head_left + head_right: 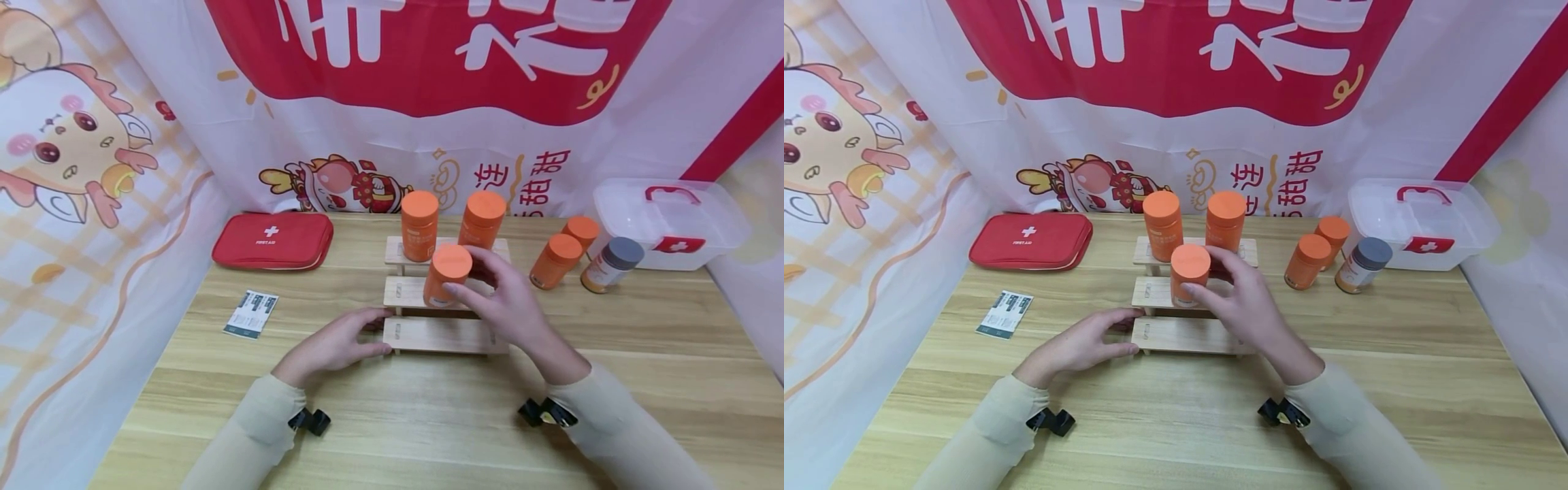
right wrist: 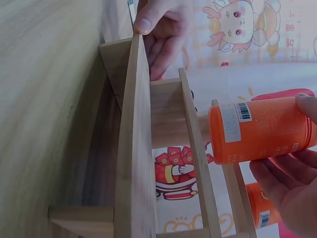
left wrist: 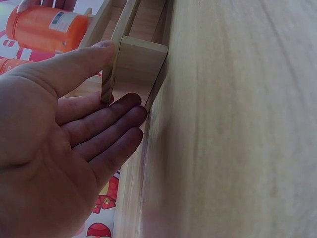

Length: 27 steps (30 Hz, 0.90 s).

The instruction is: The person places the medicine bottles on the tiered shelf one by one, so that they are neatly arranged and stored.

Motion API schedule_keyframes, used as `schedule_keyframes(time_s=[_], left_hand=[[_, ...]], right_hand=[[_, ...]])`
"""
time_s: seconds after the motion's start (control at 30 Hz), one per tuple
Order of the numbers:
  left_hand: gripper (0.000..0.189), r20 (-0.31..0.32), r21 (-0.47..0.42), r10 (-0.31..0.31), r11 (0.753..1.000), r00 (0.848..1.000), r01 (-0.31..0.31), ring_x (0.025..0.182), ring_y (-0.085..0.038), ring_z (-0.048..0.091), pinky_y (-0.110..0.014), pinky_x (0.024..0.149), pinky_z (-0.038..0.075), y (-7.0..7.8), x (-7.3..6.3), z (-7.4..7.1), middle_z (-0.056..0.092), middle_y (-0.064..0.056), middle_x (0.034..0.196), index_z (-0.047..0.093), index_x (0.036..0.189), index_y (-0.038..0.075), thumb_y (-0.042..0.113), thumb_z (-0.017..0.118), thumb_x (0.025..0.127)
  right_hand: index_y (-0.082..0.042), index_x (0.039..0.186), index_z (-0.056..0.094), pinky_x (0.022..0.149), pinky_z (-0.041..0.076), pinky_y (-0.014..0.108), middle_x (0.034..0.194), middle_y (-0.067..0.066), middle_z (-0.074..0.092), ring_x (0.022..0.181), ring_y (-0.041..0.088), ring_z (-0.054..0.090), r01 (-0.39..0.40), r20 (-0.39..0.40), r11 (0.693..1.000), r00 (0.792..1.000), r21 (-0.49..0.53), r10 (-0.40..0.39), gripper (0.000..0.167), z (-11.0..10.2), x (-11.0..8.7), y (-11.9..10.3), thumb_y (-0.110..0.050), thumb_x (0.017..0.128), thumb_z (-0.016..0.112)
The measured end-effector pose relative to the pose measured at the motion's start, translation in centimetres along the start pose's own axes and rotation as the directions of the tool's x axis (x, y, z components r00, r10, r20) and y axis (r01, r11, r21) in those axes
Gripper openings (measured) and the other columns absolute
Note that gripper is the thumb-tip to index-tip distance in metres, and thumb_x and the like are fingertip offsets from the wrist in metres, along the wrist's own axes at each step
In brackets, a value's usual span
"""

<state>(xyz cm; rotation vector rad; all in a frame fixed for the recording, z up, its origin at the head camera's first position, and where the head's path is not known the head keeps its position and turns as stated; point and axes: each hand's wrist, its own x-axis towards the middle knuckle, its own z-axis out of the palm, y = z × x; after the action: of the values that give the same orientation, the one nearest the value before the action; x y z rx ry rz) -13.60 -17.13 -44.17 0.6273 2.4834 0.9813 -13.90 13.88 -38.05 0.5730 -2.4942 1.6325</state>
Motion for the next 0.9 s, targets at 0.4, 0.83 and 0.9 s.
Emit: schedule_keyframes(time_s=[0.4,0.83,0.9], left_hand=[[0.067,0.006,-0.015,-0.004,1.0,1.0,0.004,0.149,-0.031,0.054,-0.053,0.128,0.042,0.1,-0.1,-0.1,0.059,-0.011,0.159,0.054,0.158,0.01,0.031,0.079,0.1],[0.068,0.021,-0.028,-0.028,0.999,0.999,0.029,0.15,-0.029,0.054,-0.053,0.128,0.042,0.2,0.0,-0.2,0.059,-0.009,0.16,0.053,0.16,0.014,0.034,0.079,0.101],[0.068,0.022,-0.031,-0.028,0.999,0.999,0.028,0.151,-0.029,0.053,-0.054,0.128,0.041,0.1,0.0,-0.2,0.058,-0.008,0.16,0.052,0.16,0.015,0.035,0.078,0.101]], right_hand=[[-0.006,0.146,0.062,0.106,0.061,0.034,0.142,0.013,0.065,0.133,0.03,0.067,-0.037,0.023,0.997,0.999,0.073,0.036,0.059,1.9,1.5,0.1,-0.014,0.093,0.087],[-0.004,0.145,0.062,0.105,0.062,0.036,0.139,0.015,0.069,0.129,0.031,0.069,-0.036,-0.019,0.997,0.999,0.073,0.037,0.06,3.2,2.2,-0.5,-0.015,0.092,0.088],[-0.004,0.145,0.062,0.105,0.062,0.036,0.138,0.014,0.069,0.129,0.03,0.069,-0.031,-0.026,0.997,0.999,0.064,0.032,0.06,3.3,2.2,-0.5,-0.016,0.092,0.088]])
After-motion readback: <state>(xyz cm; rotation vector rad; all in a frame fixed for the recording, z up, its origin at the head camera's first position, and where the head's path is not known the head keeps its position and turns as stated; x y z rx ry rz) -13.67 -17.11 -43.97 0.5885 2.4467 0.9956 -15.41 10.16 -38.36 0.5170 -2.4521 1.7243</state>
